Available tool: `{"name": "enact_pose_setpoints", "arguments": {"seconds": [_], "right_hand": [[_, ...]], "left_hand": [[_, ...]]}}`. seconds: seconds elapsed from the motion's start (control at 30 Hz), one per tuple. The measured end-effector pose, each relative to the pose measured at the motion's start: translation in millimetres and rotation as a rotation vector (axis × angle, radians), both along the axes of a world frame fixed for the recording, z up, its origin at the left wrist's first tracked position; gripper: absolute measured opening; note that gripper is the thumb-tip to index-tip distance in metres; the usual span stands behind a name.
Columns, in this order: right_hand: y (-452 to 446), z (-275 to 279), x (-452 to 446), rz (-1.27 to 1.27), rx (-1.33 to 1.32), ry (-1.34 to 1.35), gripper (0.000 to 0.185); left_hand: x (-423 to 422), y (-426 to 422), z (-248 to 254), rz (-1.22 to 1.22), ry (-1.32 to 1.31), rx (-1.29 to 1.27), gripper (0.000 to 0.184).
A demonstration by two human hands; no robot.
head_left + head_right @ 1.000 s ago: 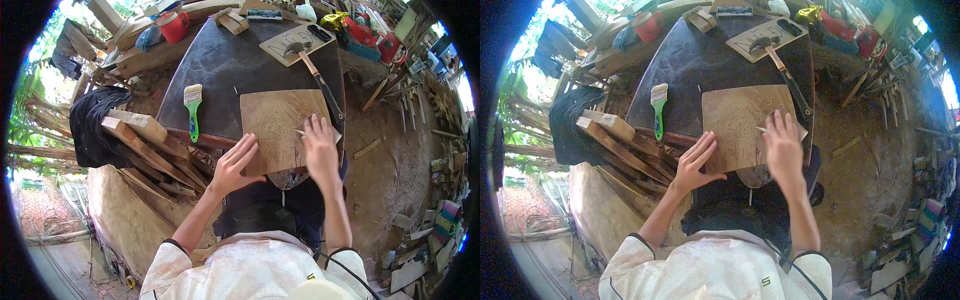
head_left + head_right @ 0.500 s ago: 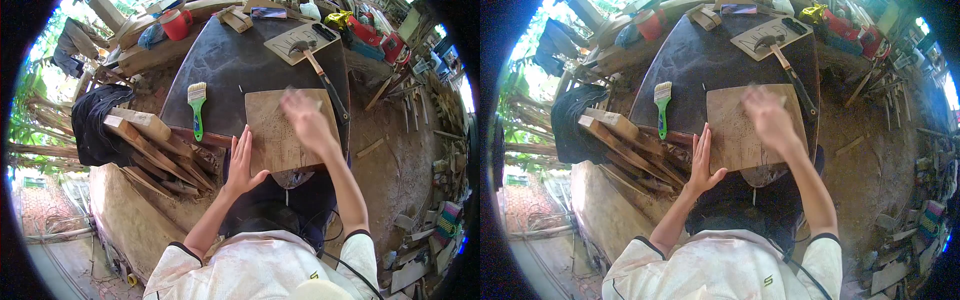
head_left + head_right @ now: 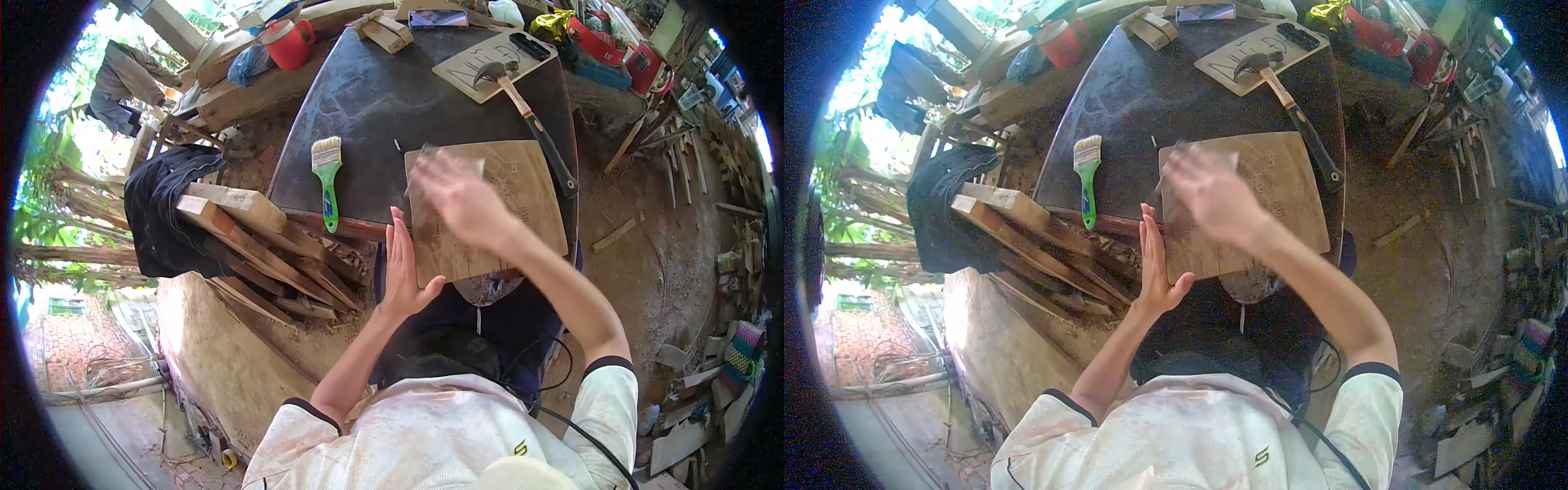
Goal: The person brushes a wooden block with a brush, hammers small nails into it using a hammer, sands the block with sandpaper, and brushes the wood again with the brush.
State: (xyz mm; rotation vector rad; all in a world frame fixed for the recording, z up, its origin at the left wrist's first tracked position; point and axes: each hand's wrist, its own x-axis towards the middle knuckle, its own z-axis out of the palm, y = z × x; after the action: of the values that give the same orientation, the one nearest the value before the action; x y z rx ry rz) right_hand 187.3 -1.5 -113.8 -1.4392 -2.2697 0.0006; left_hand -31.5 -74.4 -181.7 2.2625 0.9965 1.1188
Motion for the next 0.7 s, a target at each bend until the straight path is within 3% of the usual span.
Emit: {"name": "enact_pose_setpoints", "arguments": {"seconds": [0.07,0.17,0.2,0.3,0.33,0.43,0.47,0.6,0.7], "right_hand": [[29,9,21,-0.143,0.018,-0.022,0.051],[3,13,-9,-0.020,0.011,-0.086,0.049],[-9,1,-27,0.120,0.051,0.091,0.047],[25,4,-2,0.076,-0.004,0.047,0.046],[34,1,2,-0.151,-0.028,0.194,0.045],[-3,4,-27,0.066,0.085,-0.071,0.043],[-23,-7,-41,0.135,0.037,0.155,0.040],[18,-1,26,-0.179,0.058,0.143,0.043],[-24,-5,4,-0.169,0.102,0.005,0.044]], "left_hand": [[1,-3,-2,-0.001,0.001,-0.004,0.125],[1,0,-4,-0.006,-0.012,0.001,0.123],[3,0,-6,-0.003,-0.017,0.011,0.122],[2,0,-6,-0.007,-0.022,0.006,0.119],[3,-1,-6,-0.004,-0.026,-0.001,0.119],[3,0,-1,-0.004,-0.022,0.044,0.117],[3,1,-2,-0.003,-0.016,0.045,0.117],[3,-2,-7,0.010,-0.011,0.039,0.116],[5,2,-5,0.014,-0.020,0.065,0.115]]}}
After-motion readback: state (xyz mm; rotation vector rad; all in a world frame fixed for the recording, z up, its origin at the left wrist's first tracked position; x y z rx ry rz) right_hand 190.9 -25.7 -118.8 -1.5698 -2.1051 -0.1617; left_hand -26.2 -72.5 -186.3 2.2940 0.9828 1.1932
